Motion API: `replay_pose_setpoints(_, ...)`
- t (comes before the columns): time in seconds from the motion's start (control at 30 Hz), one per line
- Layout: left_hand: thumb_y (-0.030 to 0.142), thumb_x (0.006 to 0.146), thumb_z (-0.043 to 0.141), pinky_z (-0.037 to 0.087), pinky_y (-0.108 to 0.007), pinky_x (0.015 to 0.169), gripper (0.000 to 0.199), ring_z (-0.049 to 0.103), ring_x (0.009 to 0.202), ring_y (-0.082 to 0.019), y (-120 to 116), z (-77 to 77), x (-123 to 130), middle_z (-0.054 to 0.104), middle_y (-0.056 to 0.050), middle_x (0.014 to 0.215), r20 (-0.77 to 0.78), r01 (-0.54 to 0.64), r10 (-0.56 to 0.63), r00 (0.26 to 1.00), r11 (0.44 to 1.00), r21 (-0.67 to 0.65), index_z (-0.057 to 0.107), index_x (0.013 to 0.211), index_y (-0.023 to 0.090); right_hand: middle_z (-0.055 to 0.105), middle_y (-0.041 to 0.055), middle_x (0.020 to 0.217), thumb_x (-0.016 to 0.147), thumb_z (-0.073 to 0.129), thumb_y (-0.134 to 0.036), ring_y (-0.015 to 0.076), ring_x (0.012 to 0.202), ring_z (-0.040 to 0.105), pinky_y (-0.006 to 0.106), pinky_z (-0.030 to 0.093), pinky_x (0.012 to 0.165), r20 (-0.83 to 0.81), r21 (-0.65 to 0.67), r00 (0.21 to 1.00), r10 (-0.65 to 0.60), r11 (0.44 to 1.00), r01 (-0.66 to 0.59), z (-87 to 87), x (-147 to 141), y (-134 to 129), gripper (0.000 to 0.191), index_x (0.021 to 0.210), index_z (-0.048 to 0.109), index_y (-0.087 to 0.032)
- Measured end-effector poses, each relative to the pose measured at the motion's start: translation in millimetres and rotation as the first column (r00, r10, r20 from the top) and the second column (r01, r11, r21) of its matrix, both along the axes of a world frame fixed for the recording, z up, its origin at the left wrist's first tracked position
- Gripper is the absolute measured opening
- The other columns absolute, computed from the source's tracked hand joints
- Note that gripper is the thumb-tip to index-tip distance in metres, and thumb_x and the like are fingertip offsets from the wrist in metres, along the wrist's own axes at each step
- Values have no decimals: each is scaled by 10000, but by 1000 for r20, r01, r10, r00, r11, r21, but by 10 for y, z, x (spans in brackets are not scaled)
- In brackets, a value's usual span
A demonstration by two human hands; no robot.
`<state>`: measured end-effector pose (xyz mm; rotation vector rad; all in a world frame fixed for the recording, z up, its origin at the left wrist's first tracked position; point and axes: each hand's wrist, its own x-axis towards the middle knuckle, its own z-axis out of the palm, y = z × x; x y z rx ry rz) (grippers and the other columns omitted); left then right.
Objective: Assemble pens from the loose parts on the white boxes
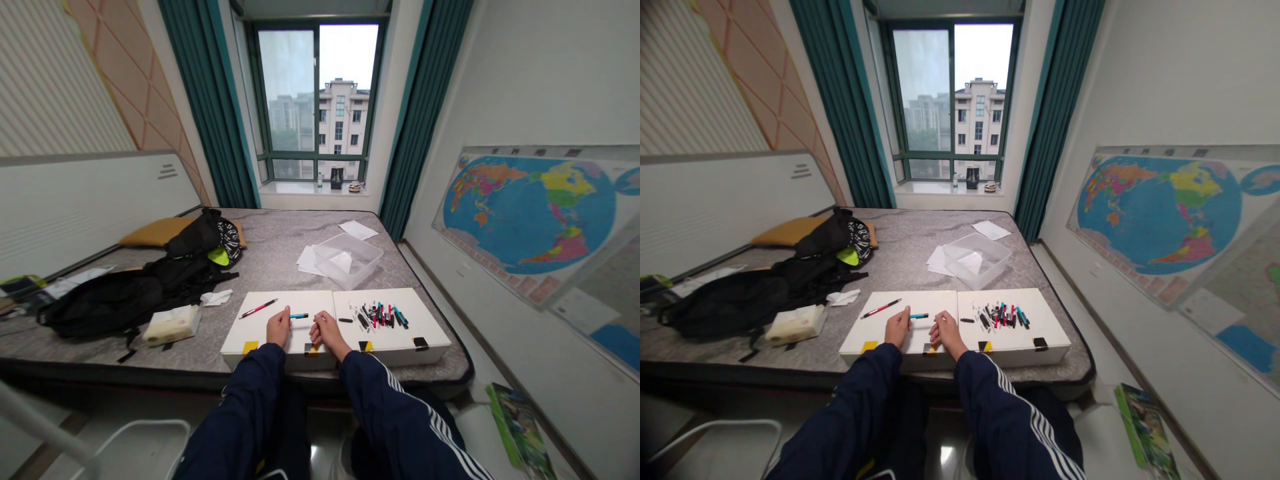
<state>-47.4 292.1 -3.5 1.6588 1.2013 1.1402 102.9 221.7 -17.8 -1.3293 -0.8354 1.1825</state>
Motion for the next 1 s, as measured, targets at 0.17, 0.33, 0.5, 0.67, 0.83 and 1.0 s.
replay_pose_setpoints(0.17,637,815,456,270,-209,384,498,349,362,-80,111,-12,-98,447,42,445,272,46,13,962,976,-211,491,599,190,591,-48,539,841,496,-466,100,396,552,160,397,351,-9,36,1000,-18,999,18,-1,4,-12,270,858,448,-201)
replay_pose_setpoints(0.33,636,783,497,208,-178,346,457,295,329,-51,116,-3,-116,437,68,454,413,52,71,908,959,-278,461,682,192,600,-36,553,795,556,-469,98,397,551,165,401,350,3,52,1000,-12,999,12,33,1,-43,293,834,485,-187)
replay_pose_setpoints(0.5,608,774,548,235,-179,365,447,320,366,-51,97,-27,-109,425,69,469,377,55,27,926,977,-206,461,643,189,602,-27,556,771,580,-469,95,401,549,167,404,350,7,70,1000,-9,998,9,19,6,-38,305,803,503,-175)
replay_pose_setpoints(0.67,612,716,625,304,-201,446,463,380,445,-79,88,-48,-145,446,53,464,139,-8,25,990,993,-120,614,661,152,594,-30,569,801,557,-506,99,397,542,181,404,356,68,102,997,-20,995,13,57,-17,-72,334,825,513,-176)
replay_pose_setpoints(0.83,633,658,664,343,-227,510,534,433,506,-104,82,-51,-152,540,25,533,91,-61,71,993,992,-109,716,793,118,600,-28,602,869,517,-474,100,446,547,202,435,446,368,240,926,-79,971,-13,317,283,-380,294,908,593,-193)
replay_pose_setpoints(1.0,627,672,650,315,-232,512,534,398,513,-102,56,19,-129,491,40,512,55,-89,95,994,991,-100,723,803,114,639,2,672,883,497,-453,137,542,593,229,447,523,623,192,772,-126,981,5,609,1176,-969,295,930,622,-190)
